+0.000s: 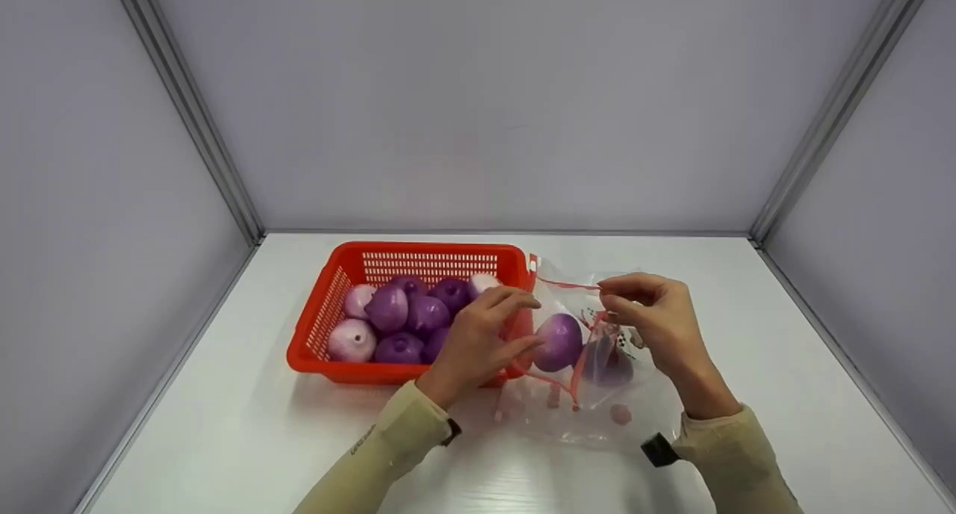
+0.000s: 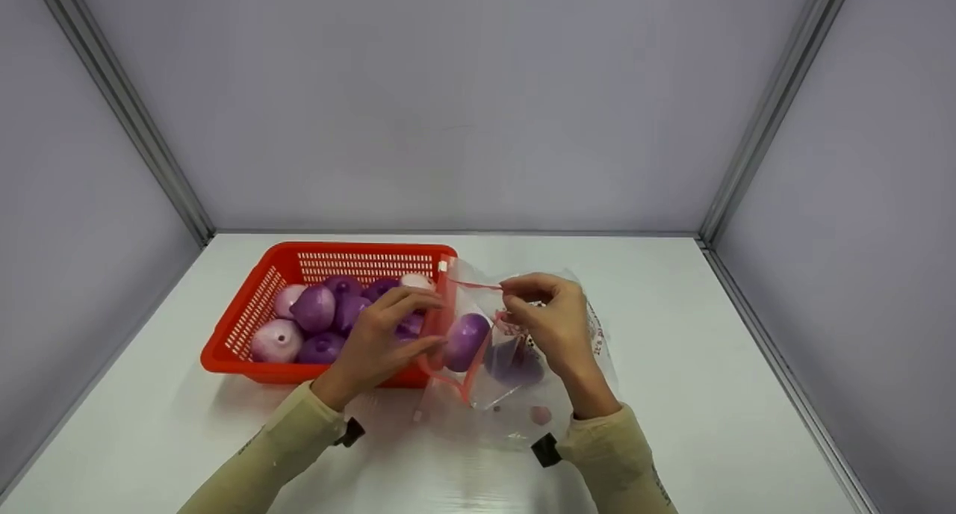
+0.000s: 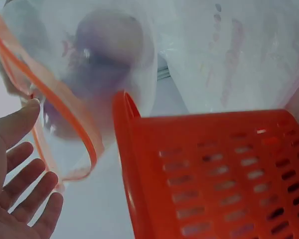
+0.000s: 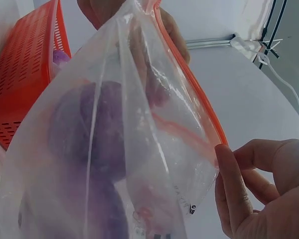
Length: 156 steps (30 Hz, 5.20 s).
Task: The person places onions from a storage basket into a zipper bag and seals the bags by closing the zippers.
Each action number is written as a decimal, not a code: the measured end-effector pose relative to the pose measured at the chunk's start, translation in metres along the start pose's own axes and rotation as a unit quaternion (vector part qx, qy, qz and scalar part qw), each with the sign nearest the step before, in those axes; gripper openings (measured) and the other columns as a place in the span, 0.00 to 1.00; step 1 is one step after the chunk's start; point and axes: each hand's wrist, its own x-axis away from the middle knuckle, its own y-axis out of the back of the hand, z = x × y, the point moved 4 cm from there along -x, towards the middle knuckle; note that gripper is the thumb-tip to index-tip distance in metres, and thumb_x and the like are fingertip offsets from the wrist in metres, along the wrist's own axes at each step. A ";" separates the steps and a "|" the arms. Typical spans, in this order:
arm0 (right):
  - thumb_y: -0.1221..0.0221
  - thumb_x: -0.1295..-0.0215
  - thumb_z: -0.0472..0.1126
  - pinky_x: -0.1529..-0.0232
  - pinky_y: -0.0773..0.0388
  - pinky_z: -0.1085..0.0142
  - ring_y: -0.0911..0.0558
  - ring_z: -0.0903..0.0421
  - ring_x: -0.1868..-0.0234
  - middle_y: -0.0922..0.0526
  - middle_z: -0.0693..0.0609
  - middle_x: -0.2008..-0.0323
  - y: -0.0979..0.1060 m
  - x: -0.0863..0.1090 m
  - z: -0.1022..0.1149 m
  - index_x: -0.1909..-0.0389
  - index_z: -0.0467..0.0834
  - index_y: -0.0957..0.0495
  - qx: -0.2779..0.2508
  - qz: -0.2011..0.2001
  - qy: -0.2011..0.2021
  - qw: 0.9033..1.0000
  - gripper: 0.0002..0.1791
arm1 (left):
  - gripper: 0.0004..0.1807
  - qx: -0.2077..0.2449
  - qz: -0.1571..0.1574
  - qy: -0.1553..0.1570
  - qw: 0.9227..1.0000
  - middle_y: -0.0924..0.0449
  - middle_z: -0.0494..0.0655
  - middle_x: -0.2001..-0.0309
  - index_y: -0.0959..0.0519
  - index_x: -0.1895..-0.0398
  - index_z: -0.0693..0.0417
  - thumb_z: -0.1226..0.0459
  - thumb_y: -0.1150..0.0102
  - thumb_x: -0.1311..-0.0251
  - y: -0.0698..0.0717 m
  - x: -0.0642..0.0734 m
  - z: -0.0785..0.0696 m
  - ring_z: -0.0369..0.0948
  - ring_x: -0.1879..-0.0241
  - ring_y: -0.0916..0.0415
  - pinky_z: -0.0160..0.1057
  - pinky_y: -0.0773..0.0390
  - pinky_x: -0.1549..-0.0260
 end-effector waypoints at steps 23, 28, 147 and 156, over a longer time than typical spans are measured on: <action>0.34 0.35 0.27 0.64 0.11 0.64 0.12 0.56 0.68 0.14 0.54 0.67 0.004 0.006 0.012 0.53 0.24 0.17 -0.017 -0.016 -0.017 1.000 0.12 | 0.41 -0.091 0.043 0.326 0.940 0.32 0.56 0.28 0.33 0.24 0.48 0.61 0.26 0.40 0.097 0.049 0.124 0.58 0.29 0.34 0.63 0.35 0.27; 0.35 0.34 0.27 0.63 0.11 0.64 0.12 0.56 0.67 0.14 0.55 0.66 0.005 0.007 0.010 0.53 0.24 0.17 -0.008 -0.013 -0.018 1.000 0.12 | 0.43 -0.110 0.096 0.327 0.934 0.32 0.57 0.27 0.34 0.23 0.50 0.58 0.26 0.40 0.089 0.058 0.131 0.59 0.27 0.38 0.65 0.37 0.27; 0.36 0.33 0.26 0.61 0.11 0.64 0.13 0.56 0.65 0.13 0.54 0.65 -0.001 0.003 0.005 0.52 0.25 0.17 -0.002 -0.003 -0.009 1.000 0.11 | 0.19 -0.008 0.051 0.002 0.999 0.14 0.44 0.46 0.17 0.42 0.48 0.60 0.29 0.35 -0.003 0.019 0.003 0.40 0.47 0.18 0.37 0.19 0.39; 0.35 0.32 0.29 0.60 0.11 0.64 0.13 0.57 0.64 0.12 0.53 0.63 0.004 0.001 0.003 0.50 0.26 0.17 0.003 -0.002 -0.008 1.000 0.13 | 0.20 -0.001 0.039 0.021 0.999 0.16 0.42 0.43 0.18 0.39 0.45 0.62 0.30 0.34 0.008 0.027 0.014 0.39 0.43 0.21 0.38 0.18 0.40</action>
